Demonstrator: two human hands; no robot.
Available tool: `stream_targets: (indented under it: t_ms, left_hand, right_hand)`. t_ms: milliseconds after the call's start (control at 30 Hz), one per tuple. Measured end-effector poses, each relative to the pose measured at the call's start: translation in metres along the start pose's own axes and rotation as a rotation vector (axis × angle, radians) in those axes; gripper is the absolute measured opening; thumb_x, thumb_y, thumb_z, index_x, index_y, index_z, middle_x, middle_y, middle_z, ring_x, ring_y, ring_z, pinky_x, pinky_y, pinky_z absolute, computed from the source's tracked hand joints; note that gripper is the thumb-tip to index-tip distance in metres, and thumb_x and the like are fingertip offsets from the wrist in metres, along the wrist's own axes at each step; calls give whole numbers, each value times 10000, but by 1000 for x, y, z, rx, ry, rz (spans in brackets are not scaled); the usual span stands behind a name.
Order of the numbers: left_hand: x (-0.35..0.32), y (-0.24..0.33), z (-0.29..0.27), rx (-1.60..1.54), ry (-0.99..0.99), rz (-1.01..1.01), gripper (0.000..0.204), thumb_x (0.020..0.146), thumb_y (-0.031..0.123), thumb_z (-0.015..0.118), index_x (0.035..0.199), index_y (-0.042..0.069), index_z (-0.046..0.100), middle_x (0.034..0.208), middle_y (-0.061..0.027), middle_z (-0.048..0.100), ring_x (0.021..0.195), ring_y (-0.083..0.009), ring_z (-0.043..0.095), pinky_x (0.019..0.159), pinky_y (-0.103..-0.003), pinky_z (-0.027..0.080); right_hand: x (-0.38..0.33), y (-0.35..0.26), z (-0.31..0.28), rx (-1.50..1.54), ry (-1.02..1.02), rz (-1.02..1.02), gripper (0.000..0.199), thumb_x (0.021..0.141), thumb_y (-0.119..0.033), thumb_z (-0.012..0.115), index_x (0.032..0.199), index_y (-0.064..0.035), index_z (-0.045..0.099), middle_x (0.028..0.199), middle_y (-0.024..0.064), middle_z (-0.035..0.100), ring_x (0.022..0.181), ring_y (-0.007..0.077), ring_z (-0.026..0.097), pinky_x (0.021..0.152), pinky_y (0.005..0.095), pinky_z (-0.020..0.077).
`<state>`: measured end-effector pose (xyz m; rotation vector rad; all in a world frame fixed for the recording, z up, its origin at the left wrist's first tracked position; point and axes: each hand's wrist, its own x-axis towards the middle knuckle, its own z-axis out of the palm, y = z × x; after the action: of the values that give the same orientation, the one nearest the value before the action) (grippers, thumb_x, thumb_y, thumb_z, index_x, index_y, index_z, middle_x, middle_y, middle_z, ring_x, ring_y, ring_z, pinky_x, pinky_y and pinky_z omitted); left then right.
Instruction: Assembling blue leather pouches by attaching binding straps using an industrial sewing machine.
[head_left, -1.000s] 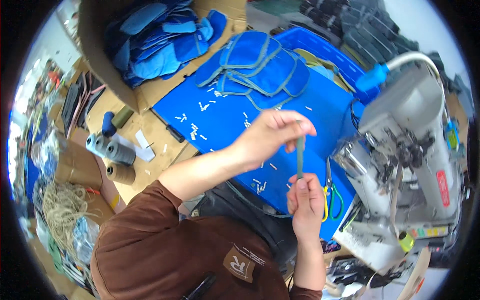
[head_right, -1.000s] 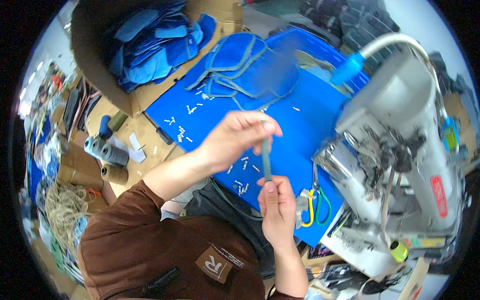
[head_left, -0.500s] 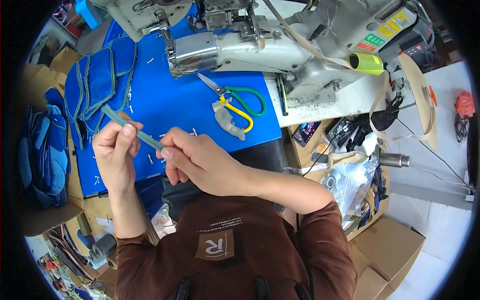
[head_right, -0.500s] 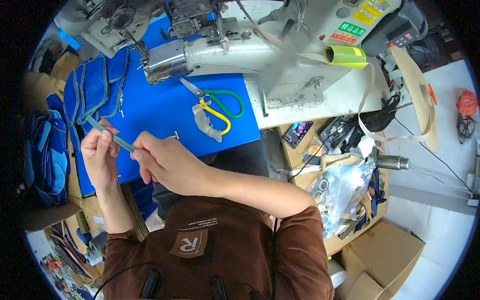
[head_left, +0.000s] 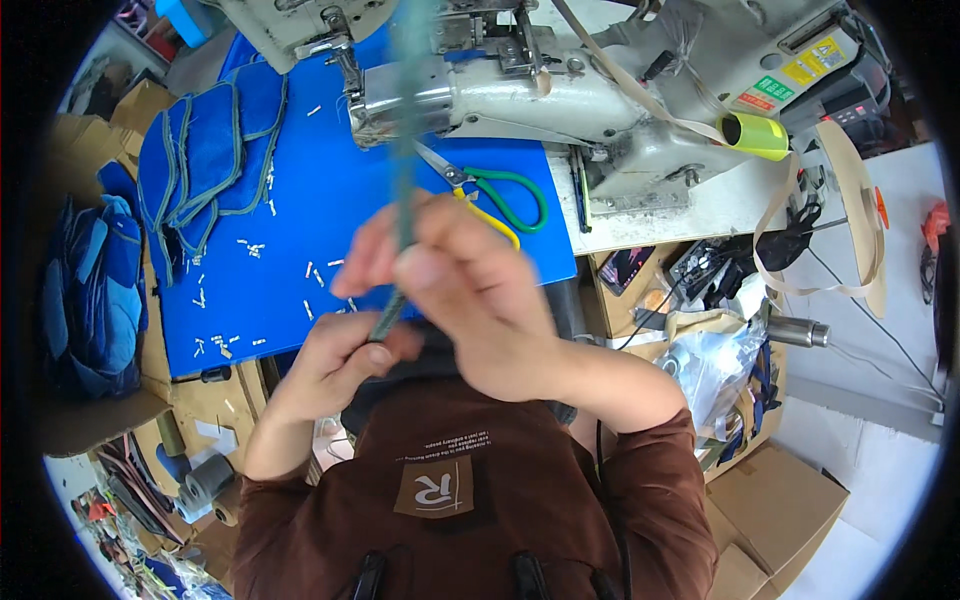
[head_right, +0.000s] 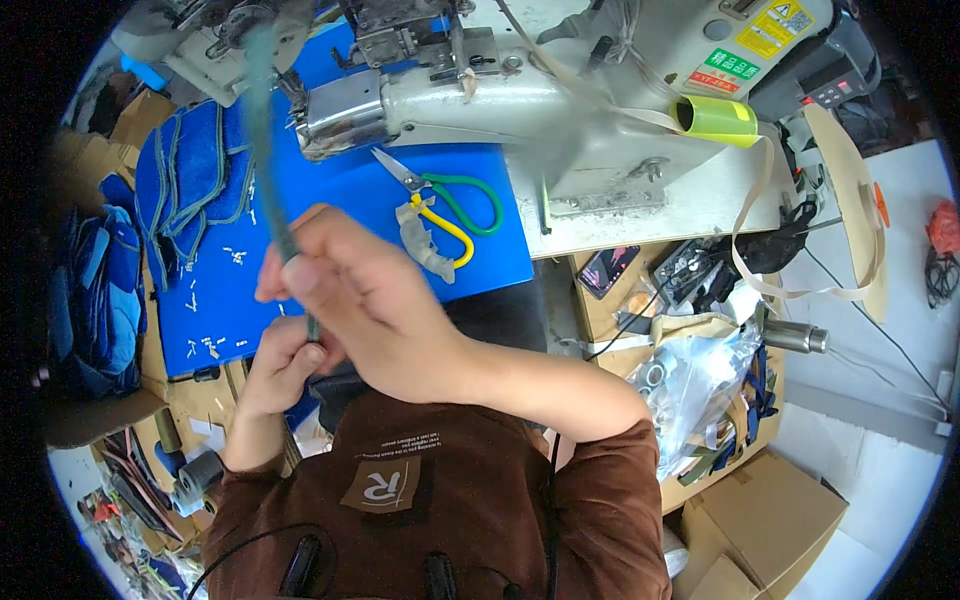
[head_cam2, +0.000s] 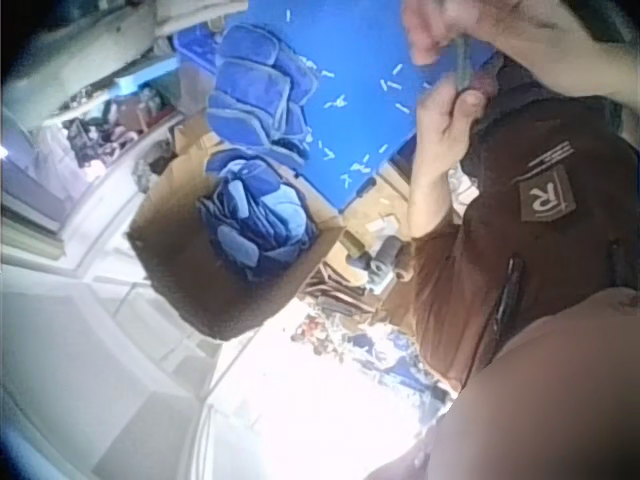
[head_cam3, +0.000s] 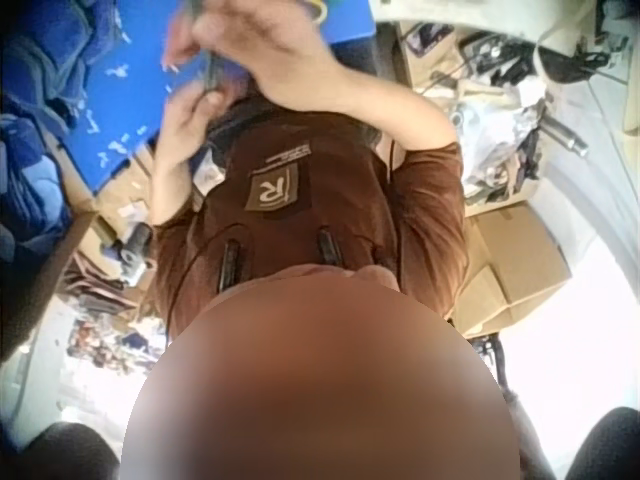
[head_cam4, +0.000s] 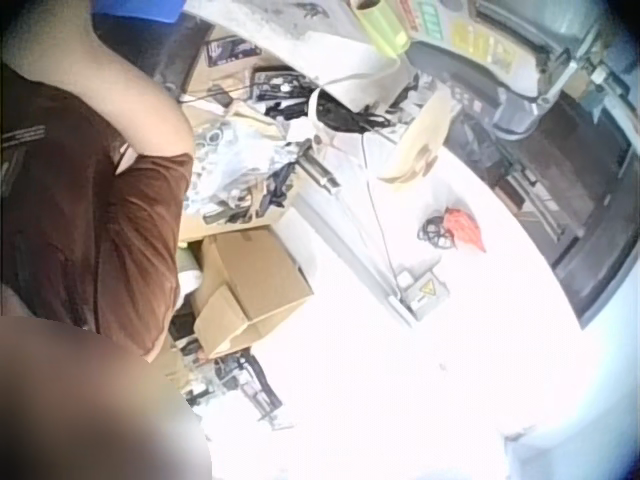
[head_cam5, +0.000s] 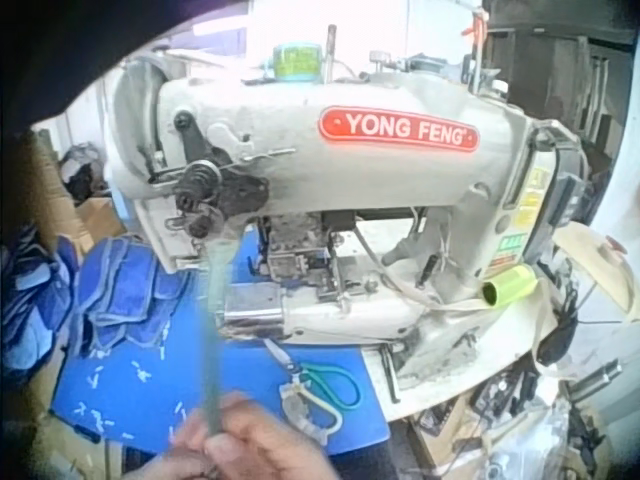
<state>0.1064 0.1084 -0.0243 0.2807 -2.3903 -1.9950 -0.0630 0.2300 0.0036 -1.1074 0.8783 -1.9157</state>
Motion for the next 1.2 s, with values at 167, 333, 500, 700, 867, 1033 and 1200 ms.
stream_targets:
  t_ms: [167, 333, 500, 700, 867, 1033, 1200]
  left_hand:
    - [-38, -38, -30, 140, 299, 79, 389, 957, 314, 631, 714, 16, 579, 588, -39, 552, 543, -148, 508, 521, -285, 364]
    - [-141, -83, -74, 119, 578, -49, 471, 910, 399, 681, 665, 65, 458, 637, 3, 461, 600, -107, 430, 545, -283, 306]
    - [-199, -73, -92, 179, 737, -67, 487, 916, 408, 684, 678, 96, 397, 651, 37, 368, 626, -88, 325, 569, -265, 242]
    - [-218, -71, -84, 191, 763, -176, 460, 916, 372, 690, 680, 85, 419, 633, 34, 403, 610, -75, 358, 552, -257, 247]
    - [-256, -79, -69, 380, 851, -311, 347, 888, 169, 662, 618, 88, 459, 602, 42, 410, 566, -71, 375, 507, -265, 282]
    - [-222, -90, -78, 322, 986, -264, 244, 872, 190, 763, 706, 45, 656, 609, 25, 541, 596, -58, 450, 525, -279, 346]
    - [-230, -63, -79, 245, 907, -196, 292, 905, 196, 737, 712, 16, 612, 609, 29, 469, 619, -51, 416, 547, -278, 345]
  right_hand:
    - [-29, -26, -21, 87, 178, -74, 220, 1068, -235, 410, 1028, -32, 484, 824, 106, 524, 661, 226, 610, 716, 423, 585]
    - [-33, -36, -32, 71, 191, -110, 218, 1072, -267, 412, 1073, -56, 469, 746, 52, 490, 540, 117, 496, 552, 316, 541]
    - [-37, -14, -17, 112, 51, -89, 79, 1038, -24, 435, 1104, 9, 462, 875, 71, 530, 554, 81, 497, 583, 260, 519]
    - [-21, -7, -8, 111, -45, -41, 73, 1048, -47, 429, 1083, 5, 467, 757, 31, 517, 543, 60, 489, 574, 245, 506]
    - [-21, 9, 0, 129, -67, 6, 154, 1039, 4, 374, 1163, -3, 464, 698, 86, 547, 510, 132, 508, 576, 315, 539]
    - [-21, 1, 17, -97, 44, 199, 271, 1041, -334, 492, 994, -81, 408, 549, 35, 412, 446, 153, 448, 535, 407, 541]
    - [-6, 8, 21, -196, 84, 74, 226, 1060, -292, 445, 1072, -68, 467, 519, -17, 346, 413, 89, 340, 470, 310, 455]
